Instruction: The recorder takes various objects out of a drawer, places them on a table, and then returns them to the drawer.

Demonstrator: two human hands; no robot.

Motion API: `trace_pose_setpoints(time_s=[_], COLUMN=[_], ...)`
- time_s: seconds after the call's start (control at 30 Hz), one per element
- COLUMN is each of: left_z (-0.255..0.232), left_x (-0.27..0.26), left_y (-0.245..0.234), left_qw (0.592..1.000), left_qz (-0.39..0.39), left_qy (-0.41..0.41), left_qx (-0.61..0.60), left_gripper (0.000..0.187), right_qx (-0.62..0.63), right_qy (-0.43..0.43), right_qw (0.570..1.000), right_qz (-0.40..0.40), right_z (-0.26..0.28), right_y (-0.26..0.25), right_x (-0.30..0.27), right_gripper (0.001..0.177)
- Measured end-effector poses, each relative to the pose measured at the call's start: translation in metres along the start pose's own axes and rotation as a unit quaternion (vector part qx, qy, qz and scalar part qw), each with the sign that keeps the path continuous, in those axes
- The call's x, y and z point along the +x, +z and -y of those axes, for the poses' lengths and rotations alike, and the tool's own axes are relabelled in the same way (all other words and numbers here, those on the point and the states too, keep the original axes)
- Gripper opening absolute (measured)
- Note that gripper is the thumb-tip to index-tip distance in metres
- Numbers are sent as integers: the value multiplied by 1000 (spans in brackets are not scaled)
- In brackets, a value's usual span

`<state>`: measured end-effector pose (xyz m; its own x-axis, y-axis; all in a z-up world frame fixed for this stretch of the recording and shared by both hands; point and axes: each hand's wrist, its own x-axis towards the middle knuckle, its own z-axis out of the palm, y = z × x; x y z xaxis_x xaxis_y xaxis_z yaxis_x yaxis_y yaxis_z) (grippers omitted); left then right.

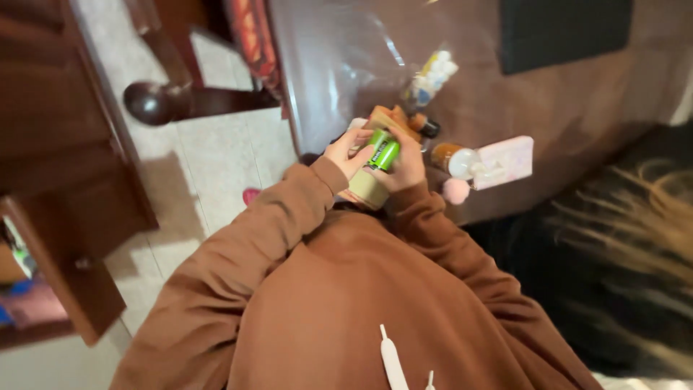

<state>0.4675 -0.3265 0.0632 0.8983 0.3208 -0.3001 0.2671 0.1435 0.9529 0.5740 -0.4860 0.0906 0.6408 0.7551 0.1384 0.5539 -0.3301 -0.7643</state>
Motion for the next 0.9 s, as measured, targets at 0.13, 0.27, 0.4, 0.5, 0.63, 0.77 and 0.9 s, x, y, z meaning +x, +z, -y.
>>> trace_pose_setpoints(time_s=[0.13, 0.27, 0.4, 0.5, 0.63, 0.77, 0.9], left_z=[28, 7, -10, -4, 15, 37, 37], left_x=[-13, -56, -120, -173, -230, -285, -355], left_y=[-12, -42, -92, -119, -144, -181, -226], left_qw=[979, 923, 916, 911, 878, 861, 844], left_qz=[7, 16, -35, -105, -174, -274, -360], left_qy=[1, -65, -78, -47, 39, 99, 144], left_qx=[-203, -380, -391, -396, -444, -418, -371], left_gripper=[32, 40, 47, 48, 51, 52, 60], right_qx=[-36, -11, 54, 66, 27, 52, 86], right_qy=[-45, -52, -160, -249, -319, -388, -436], right_qw=[998, 994, 966, 931, 893, 851, 798], right_qz=[25, 94, 197, 260, 315, 350, 407], right_z=[44, 89, 122, 174, 242, 305, 375], right_y=[-1, 16, 59, 90, 139, 198, 260], right_x=[6, 18, 37, 46, 44, 39, 30], right_gripper=[89, 87, 89, 89, 85, 76, 75])
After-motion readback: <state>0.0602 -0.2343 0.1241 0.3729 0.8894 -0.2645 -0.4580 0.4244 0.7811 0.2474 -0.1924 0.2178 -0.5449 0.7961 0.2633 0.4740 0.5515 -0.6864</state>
